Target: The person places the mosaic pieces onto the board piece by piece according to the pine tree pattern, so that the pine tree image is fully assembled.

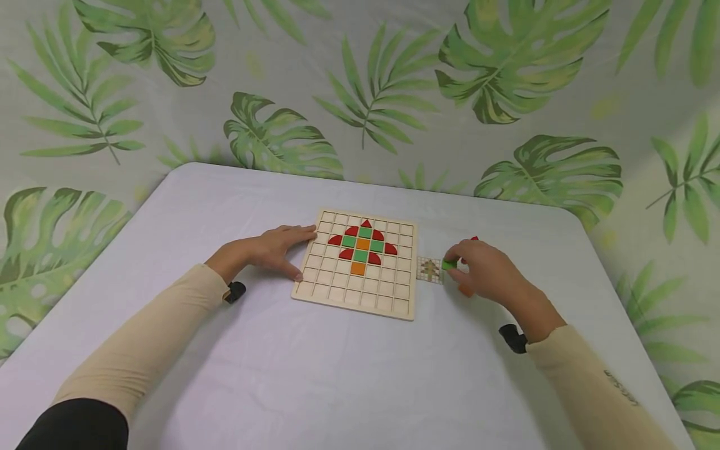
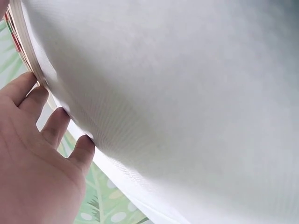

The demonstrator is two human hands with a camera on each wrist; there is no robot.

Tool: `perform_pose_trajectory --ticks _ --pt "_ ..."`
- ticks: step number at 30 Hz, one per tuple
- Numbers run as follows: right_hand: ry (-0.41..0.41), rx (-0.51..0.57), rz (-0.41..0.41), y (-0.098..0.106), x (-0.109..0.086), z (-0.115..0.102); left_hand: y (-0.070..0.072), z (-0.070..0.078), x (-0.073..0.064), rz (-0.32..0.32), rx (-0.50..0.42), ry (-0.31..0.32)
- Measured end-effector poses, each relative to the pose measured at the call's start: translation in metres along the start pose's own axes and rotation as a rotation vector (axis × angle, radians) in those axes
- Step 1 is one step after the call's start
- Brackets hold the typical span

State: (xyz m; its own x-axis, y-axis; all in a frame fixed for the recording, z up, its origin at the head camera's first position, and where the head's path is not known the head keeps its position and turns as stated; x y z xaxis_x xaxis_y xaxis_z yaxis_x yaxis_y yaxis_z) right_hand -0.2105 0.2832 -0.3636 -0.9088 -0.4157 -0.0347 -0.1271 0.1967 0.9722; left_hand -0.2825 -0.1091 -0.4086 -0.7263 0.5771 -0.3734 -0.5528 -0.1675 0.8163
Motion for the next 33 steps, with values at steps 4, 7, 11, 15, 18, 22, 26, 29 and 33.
perform_pose_trajectory --ticks 4,7,11,15,18,22,26,29,33 --pt "0.066 -0.028 -0.035 -0.011 0.013 -0.025 0.0 -0.001 0.0 -0.002 -0.004 0.002" --pt "0.104 -0.003 -0.036 -0.019 0.022 -0.042 -0.001 -0.002 0.001 -0.003 -0.004 0.0" --pt "0.12 0.062 -0.033 -0.026 0.034 -0.059 -0.002 -0.004 0.003 -0.003 0.003 -0.015" --pt "0.122 0.053 -0.055 -0.032 0.044 -0.074 -0.003 -0.004 0.003 -0.004 0.001 -0.017" --pt "0.111 0.034 -0.07 -0.037 0.051 -0.083 -0.003 -0.004 0.002 -0.007 -0.001 -0.008" --pt "0.119 0.003 -0.088 -0.044 0.058 -0.091 -0.002 -0.003 0.001 -0.008 -0.002 -0.001" --pt "0.148 -0.037 -0.106 -0.048 0.061 -0.092 -0.002 -0.001 0.001 -0.009 -0.004 -0.004" --pt "0.149 -0.024 -0.114 -0.049 0.061 -0.091 -0.002 -0.002 0.001 -0.007 0.003 -0.004" --pt "0.144 0.013 -0.13 -0.05 0.063 -0.088 -0.002 -0.005 0.002 -0.006 0.013 0.001"
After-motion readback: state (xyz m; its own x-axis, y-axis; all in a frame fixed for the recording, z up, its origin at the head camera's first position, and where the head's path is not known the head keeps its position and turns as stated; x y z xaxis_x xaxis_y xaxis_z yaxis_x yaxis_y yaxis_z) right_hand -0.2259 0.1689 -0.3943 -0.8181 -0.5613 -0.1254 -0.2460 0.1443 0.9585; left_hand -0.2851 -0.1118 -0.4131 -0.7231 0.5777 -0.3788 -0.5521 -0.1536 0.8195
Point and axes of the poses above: each hand's wrist, its own x-axis towards the middle knuckle, its own y-axis out of the back of the hand, z = x × y, the point moved 3 cm from there along x, towards the middle knuckle, and after that the axes turned 1 degree about -x, right-handed, at the moved point
